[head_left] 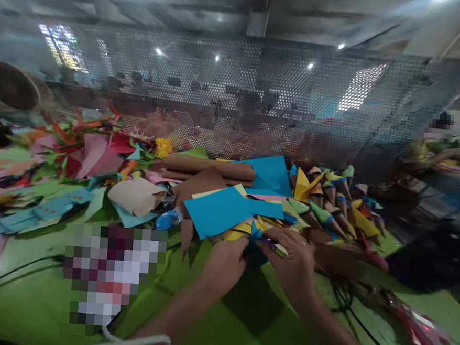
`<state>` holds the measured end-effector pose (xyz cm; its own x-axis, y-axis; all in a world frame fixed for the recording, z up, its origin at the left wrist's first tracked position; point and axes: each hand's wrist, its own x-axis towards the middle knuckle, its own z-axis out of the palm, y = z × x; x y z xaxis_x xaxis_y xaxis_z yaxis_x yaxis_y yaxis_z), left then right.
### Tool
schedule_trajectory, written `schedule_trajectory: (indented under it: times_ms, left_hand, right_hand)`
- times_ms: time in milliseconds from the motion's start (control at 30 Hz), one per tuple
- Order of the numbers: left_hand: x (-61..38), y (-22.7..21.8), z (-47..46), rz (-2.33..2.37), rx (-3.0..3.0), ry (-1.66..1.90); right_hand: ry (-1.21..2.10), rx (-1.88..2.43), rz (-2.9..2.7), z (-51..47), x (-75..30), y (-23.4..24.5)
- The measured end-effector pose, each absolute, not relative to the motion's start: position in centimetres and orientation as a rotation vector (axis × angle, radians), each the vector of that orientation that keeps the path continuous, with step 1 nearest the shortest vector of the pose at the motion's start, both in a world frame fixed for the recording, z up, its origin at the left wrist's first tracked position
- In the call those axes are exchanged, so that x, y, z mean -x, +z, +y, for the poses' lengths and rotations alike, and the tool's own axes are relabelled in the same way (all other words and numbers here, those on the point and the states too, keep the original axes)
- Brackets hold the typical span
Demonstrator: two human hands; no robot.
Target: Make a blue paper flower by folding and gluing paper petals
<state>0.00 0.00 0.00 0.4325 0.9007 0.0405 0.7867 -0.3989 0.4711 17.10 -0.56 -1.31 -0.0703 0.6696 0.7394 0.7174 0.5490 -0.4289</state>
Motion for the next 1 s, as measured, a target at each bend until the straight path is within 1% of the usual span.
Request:
schedule_trajectory:
  times_ms: [133,267,500,667,900,1000]
  left_hand:
    - [-0.1,-0.2,0.2,1.435,-2.285,0.421]
    - [0.0,-0.4,0.3,1.396,-2.237,0.477]
    - [0.1,-1.5,0.9,1.188,-1.934,0.798]
    - [-0.2,-2.1,1.3,0.984,-1.700,0.951]
    - [-0.6,-1.7,1.2,0.824,-1.448,0.967]
    - [-0.7,-1.6,1.2,0.783,-1.400,0.988]
  right_hand:
    - [-0.003,1.138,-1.771,-0.5,-17.1,-1.1]
    - [0.151,1.127,-1.757,-0.5,-17.2,-1.2]
    - [0.432,1.132,-1.610,-0.3,-17.3,-1.1]
    - [0.647,1.170,-1.541,-0.2,-17.2,-0.6]
    - [0.770,1.182,-1.439,0.0,-17.4,-1.0]
    - [0.774,1.198,-1.432,0.0,-17.4,-1.1]
